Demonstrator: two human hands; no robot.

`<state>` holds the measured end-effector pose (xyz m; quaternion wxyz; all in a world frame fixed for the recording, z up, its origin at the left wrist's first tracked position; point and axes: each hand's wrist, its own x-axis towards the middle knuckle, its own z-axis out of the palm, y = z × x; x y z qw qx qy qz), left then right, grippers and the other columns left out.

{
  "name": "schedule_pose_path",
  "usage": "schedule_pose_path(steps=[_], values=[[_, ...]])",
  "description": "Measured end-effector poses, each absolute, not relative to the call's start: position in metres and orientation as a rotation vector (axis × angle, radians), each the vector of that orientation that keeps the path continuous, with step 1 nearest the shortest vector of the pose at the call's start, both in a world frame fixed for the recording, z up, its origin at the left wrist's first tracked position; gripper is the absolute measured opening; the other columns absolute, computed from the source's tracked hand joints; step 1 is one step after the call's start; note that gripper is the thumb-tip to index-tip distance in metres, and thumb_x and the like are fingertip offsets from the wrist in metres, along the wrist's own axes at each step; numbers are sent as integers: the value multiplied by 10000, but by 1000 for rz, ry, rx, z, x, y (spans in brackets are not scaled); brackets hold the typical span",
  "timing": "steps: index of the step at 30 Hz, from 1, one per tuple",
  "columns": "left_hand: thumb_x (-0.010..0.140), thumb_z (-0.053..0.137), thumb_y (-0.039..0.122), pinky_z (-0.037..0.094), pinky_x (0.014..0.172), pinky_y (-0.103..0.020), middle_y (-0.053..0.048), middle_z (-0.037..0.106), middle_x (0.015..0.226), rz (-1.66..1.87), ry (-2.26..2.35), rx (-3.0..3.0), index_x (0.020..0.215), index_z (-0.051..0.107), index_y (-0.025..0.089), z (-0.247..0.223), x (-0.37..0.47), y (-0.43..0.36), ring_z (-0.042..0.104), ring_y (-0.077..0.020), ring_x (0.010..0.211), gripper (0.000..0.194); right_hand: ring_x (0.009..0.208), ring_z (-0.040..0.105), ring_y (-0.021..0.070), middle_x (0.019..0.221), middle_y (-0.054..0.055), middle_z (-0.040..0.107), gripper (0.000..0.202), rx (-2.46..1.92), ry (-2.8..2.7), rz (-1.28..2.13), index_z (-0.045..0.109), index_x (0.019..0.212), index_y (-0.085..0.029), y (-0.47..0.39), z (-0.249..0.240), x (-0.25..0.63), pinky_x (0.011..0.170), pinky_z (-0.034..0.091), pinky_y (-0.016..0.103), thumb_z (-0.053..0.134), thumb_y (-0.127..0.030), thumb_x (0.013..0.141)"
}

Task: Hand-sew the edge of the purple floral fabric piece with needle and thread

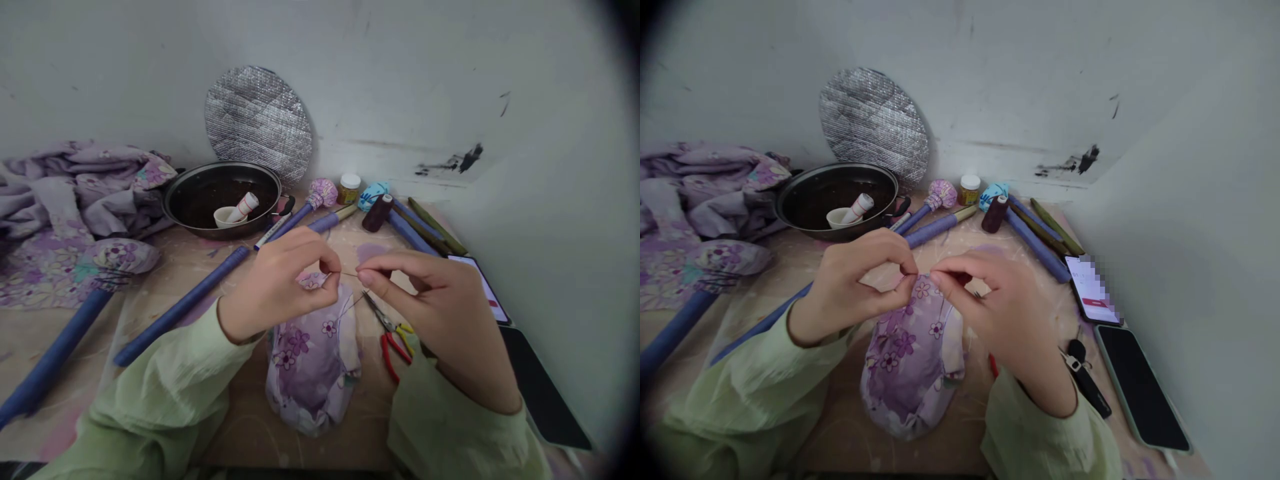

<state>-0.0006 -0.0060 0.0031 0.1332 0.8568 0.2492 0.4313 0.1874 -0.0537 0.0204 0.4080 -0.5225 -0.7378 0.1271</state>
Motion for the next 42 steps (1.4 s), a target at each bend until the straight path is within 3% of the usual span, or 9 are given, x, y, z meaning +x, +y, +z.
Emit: schedule_pose_path(steps=[12, 33, 42], values=[[771, 560, 54, 510, 744, -296, -43, 617, 747, 1347, 715, 2674, 761, 579, 151, 1, -1, -6, 578, -161, 774, 99, 615, 642, 141, 691, -24, 711, 86, -1279, -1862, 290, 713, 778, -257, -55, 23, 189, 606, 513, 272, 667, -194, 814], [758, 570, 45, 511, 723, -319, -34, 602, 699, 1414, 709, 2775, 738, 562, 141, 3, -1, -7, 553, -161, 731, 99, 685, 665, 101, 762, -60, 742, 92, -1316, -1814, 250, 709, 780, -268, -56, 25, 192, 650, 519, 202, 685, -183, 806], [755, 561, 45, 511, 714, -315, -30, 600, 704, 1401, 722, 2764, 734, 556, 152, 4, -2, -7, 554, -161, 735, 110, 686, 671, 129, 766, -37, 744, 67, -1330, -1801, 243, 717, 791, -256, -56, 24, 194, 655, 528, 239, 685, -199, 804]])
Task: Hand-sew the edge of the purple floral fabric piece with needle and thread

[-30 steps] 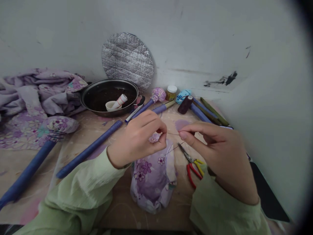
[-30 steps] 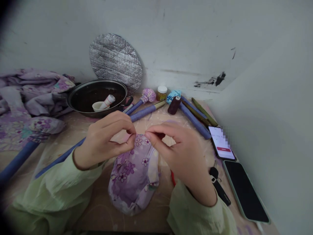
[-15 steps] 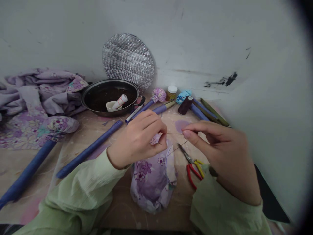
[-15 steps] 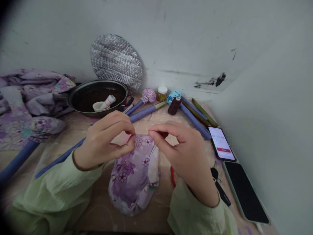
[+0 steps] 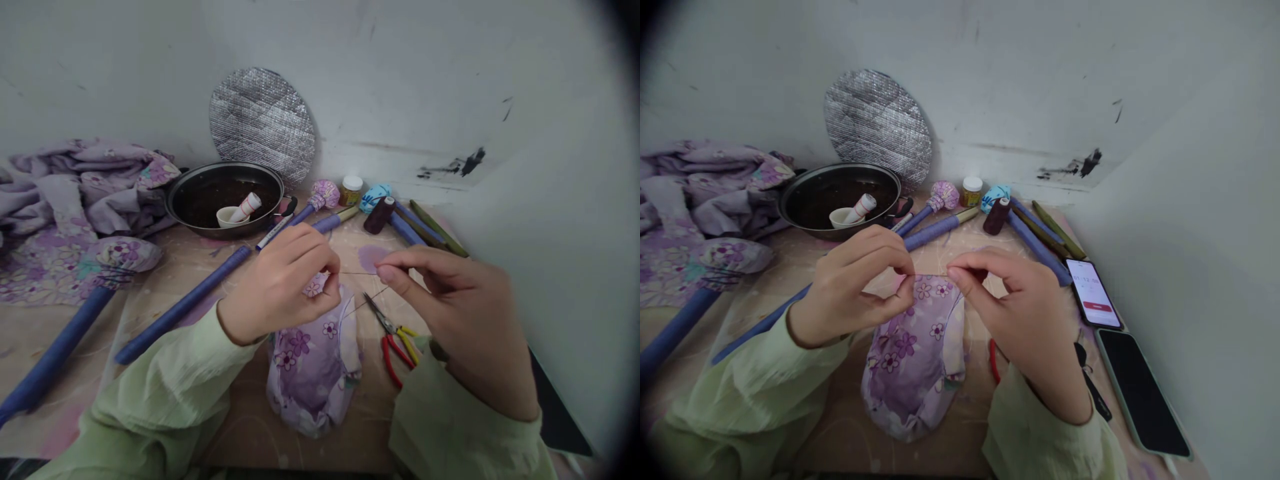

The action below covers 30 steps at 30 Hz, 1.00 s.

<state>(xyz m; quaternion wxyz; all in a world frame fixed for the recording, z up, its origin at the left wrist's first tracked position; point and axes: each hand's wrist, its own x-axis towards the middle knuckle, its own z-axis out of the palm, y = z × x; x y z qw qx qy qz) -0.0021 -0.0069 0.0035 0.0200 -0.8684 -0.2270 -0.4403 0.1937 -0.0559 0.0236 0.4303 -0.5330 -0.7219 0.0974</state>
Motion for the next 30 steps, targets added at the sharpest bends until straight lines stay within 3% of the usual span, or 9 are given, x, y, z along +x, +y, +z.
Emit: schedule_pose_path(steps=[9, 13, 17, 19, 22, 24, 30], values=[[771, 559, 52, 514, 728, -324, -36, 617, 710, -1355, -729, -2702, 734, 568, 149, 5, -3, -7, 578, -167, 747, 104, 666, 671, 156, 747, -13, 738, 51, -1361, -1802, 191, 718, 812, -233, -52, 20, 197, 574, 497, 260, 671, -213, 815], [782, 560, 62, 515, 726, -309, -26, 621, 723, -1365, -761, -2715, 745, 568, 165, 5, -3, -8, 585, -162, 755, 110, 814, 680, 180, 892, 20, 740, 117, -1297, -1975, 224, 689, 944, -224, -50, 18, 199, 728, 524, 297, 606, -269, 875], [791, 583, 74, 519, 743, -319, -33, 640, 735, -1387, -683, -2757, 763, 574, 159, 5, -4, -7, 600, -164, 759, 90, 1027, 648, 213, 1144, 82, 693, 371, -1166, -2113, 423, 578, 1211, -186, -47, 16, 192, 874, 515, 331, 593, -361, 884], [796, 594, 88, 521, 750, -327, -35, 646, 743, -1398, -650, -2770, 771, 576, 159, 6, -4, -7, 605, -167, 764, 77, 967, 672, 192, 1067, 59, 722, 316, -1140, -2094, 548, 608, 1162, -198, -47, 16, 186, 830, 530, 296, 602, -343, 881], [803, 593, 90, 521, 750, -335, -36, 648, 738, -1402, -657, -2770, 775, 577, 163, 7, -4, -8, 604, -171, 767, 79, 757, 687, 142, 822, -5, 740, 104, -1210, -1976, 667, 678, 927, -216, -47, 17, 180, 689, 531, 237, 604, -268, 875], [814, 582, 95, 520, 757, -336, -33, 650, 741, -1397, -677, -2782, 781, 576, 174, 8, -5, -8, 600, -171, 775, 85, 671, 664, 123, 726, -25, 716, 80, -1257, -1914, 668, 671, 815, -214, -49, 18, 179, 631, 517, 221, 608, -229, 861], [827, 586, 144, 515, 792, -347, -25, 666, 786, -1384, -703, -2820, 834, 575, 206, 11, -8, -8, 609, -179, 813, 64, 643, 633, 117, 691, -35, 678, 86, -1241, -1912, 663, 664, 815, -232, -51, 21, 181, 593, 496, 219, 594, -228, 864]])
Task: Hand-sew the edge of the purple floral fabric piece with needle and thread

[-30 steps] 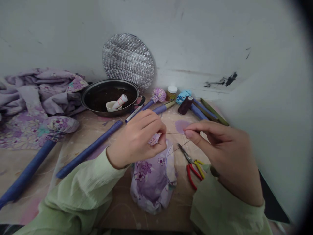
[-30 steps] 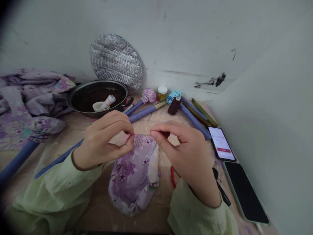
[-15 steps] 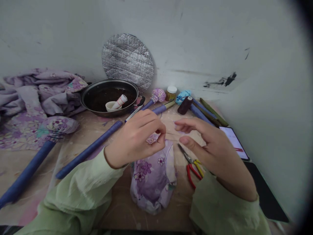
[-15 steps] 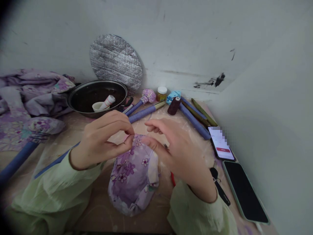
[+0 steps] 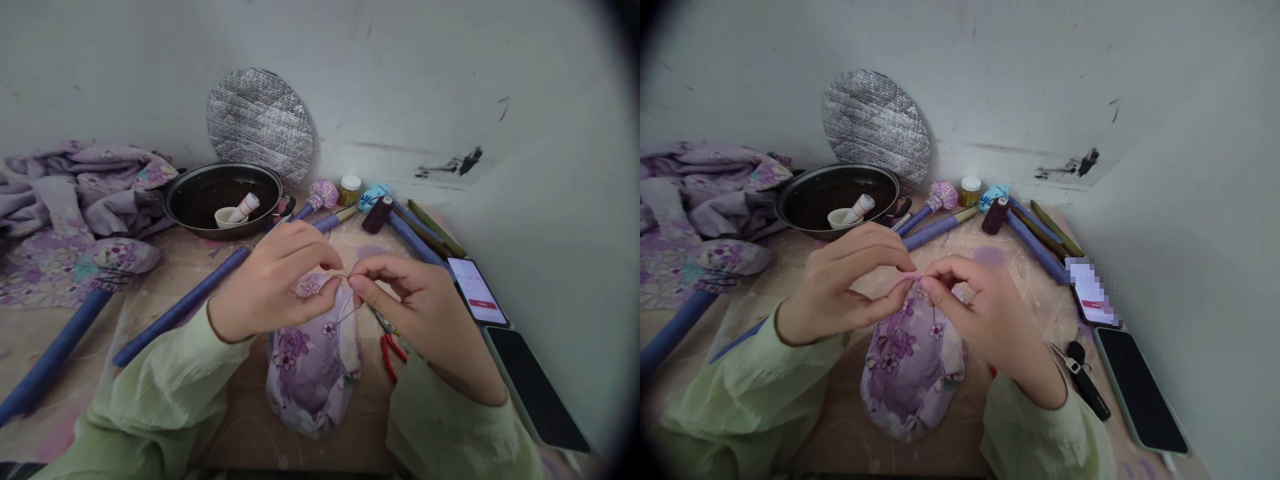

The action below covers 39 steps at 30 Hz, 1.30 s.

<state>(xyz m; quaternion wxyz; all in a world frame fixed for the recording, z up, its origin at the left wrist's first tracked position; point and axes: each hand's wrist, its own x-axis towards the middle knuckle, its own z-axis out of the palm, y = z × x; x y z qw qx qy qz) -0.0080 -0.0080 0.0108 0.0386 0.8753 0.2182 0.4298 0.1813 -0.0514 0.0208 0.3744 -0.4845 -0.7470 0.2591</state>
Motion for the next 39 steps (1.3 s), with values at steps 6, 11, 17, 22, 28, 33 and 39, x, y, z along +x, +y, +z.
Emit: schedule_pose_path(steps=[6, 11, 17, 22, 28, 33, 39], values=[[827, 588, 146, 515, 755, -346, -19, 667, 765, 1327, 660, 2673, 820, 575, 209, 12, -10, -8, 609, -173, 779, 65, 624, 625, 115, 661, -38, 665, 90, -1253, -1886, 655, 653, 789, -230, -52, 22, 182, 579, 486, 224, 598, -231, 860], [826, 584, 113, 520, 736, -345, -12, 667, 740, 1327, 654, 2666, 791, 569, 207, 14, -10, -8, 614, -170, 766, 101, 621, 635, 136, 652, -32, 655, 100, -1226, -1898, 665, 632, 780, -252, -52, 20, 182, 555, 490, 247, 587, -218, 863], [814, 597, 131, 527, 737, -357, -2, 673, 723, 1359, 712, 2677, 766, 572, 225, 13, -10, -10, 627, -177, 762, 109, 589, 597, 107, 638, -43, 625, 106, -1224, -1923, 667, 600, 775, -237, -53, 21, 180, 543, 481, 226, 567, -204, 871], [811, 596, 123, 530, 735, -358, 4, 685, 729, 1376, 724, 2645, 761, 589, 233, 13, -9, -11, 634, -181, 770, 121, 588, 587, 99, 629, -45, 619, 117, -1218, -1927, 691, 599, 767, -224, -53, 22, 180, 554, 471, 216, 556, -191, 871], [835, 625, 152, 533, 776, -323, -16, 707, 812, 1420, 726, 2444, 851, 640, 210, 15, -11, -10, 642, -158, 803, 62, 575, 563, 88, 619, -37, 599, 149, -1185, -1766, 797, 585, 745, -194, -51, 21, 179, 544, 446, 200, 554, -228, 886], [860, 612, 174, 526, 738, -276, -22, 706, 814, 1333, 685, 2227, 851, 670, 172, 14, -7, -13, 641, -133, 771, 59, 576, 525, 87, 651, -32, 583, 139, -1144, -1605, 859, 608, 775, -197, -50, 17, 174, 510, 417, 200, 575, -276, 883], [791, 708, 205, 520, 657, -245, -18, 678, 737, 1173, 602, 1944, 787, 670, 144, 7, 6, -18, 611, -123, 687, 72, 689, 591, 118, 741, -16, 637, 131, -980, -1418, 973, 647, 816, -231, -47, 2, 164, 628, 503, 244, 623, -354, 856]])
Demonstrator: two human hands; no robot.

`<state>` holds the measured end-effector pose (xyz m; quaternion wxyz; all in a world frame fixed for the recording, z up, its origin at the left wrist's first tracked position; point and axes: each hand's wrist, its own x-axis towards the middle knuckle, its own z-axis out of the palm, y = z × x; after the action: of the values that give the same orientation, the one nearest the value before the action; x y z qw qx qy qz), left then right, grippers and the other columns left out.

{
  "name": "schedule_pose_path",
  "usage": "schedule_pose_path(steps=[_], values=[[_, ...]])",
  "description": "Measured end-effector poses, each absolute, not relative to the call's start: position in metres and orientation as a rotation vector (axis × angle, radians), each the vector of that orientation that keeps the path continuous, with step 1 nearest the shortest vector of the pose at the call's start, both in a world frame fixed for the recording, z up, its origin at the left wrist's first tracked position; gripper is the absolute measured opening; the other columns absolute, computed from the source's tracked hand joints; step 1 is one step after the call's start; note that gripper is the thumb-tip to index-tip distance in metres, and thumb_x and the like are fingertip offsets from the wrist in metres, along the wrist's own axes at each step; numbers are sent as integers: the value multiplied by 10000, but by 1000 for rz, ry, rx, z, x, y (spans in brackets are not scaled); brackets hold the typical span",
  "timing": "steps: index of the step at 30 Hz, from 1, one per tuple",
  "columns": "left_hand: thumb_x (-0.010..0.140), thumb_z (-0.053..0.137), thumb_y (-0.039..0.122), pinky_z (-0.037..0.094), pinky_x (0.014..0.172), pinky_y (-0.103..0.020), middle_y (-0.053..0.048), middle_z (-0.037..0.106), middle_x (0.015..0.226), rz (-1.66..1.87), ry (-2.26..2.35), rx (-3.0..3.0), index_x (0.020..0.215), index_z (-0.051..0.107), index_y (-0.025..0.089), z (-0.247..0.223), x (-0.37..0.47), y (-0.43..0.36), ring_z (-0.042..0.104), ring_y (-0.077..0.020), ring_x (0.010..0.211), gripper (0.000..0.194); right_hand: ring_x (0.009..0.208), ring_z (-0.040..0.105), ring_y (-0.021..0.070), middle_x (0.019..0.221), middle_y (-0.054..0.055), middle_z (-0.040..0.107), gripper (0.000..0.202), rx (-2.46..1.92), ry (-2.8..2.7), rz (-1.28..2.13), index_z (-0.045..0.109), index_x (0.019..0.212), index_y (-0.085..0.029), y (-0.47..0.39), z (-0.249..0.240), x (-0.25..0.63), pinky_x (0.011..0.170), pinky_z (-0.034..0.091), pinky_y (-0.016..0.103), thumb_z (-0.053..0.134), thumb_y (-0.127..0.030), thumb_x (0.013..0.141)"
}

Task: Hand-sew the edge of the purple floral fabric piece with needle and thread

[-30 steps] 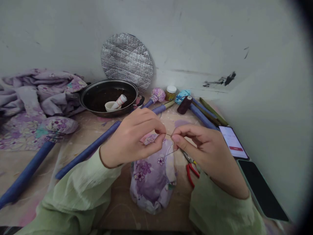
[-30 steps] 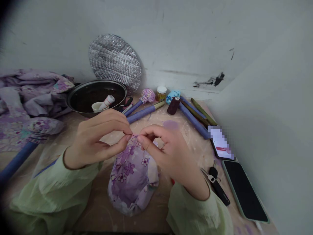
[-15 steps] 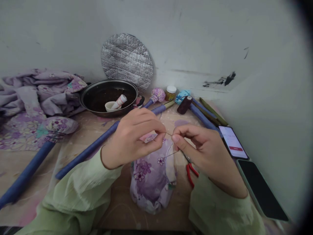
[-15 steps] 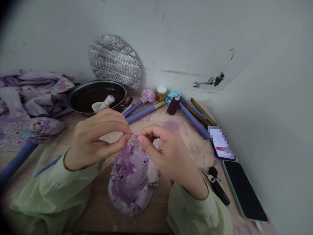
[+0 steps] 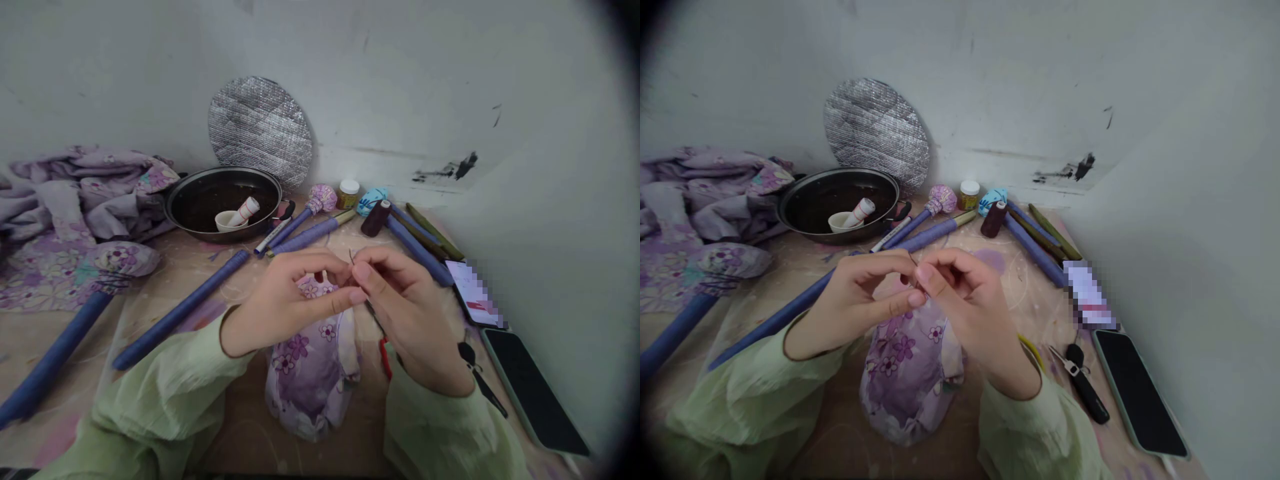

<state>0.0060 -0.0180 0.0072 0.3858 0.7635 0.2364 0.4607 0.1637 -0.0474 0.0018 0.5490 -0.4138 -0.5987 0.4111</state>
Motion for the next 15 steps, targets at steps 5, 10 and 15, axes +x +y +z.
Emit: schedule_pose_path(steps=[5, 10, 15], values=[[821, 683, 307, 463, 518, -233, -6, 641, 625, 1020, 563, 1693, 696, 665, 139, 2, 9, -17, 552, -108, 569, 210, 681, 606, 124, 719, -15, 623, 177, -959, -1256, 1095, 620, 792, -237, -47, -4, 154, 620, 526, 254, 626, -409, 830], [785, 725, 340, 464, 537, -240, -7, 659, 617, 1030, 578, 1620, 667, 696, 145, 5, 7, -17, 561, -111, 578, 229, 702, 629, 140, 757, -3, 657, 146, -853, -1133, 1222, 643, 758, -242, -44, -2, 152, 651, 550, 291, 631, -380, 803], [787, 724, 353, 462, 514, -236, -2, 667, 599, 1033, 587, 1656, 654, 697, 150, 4, 8, -18, 570, -110, 553, 244, 637, 622, 121, 700, -21, 676, 62, -781, -1047, 1296, 696, 737, -263, -42, -2, 152, 589, 532, 256, 672, -304, 777]])
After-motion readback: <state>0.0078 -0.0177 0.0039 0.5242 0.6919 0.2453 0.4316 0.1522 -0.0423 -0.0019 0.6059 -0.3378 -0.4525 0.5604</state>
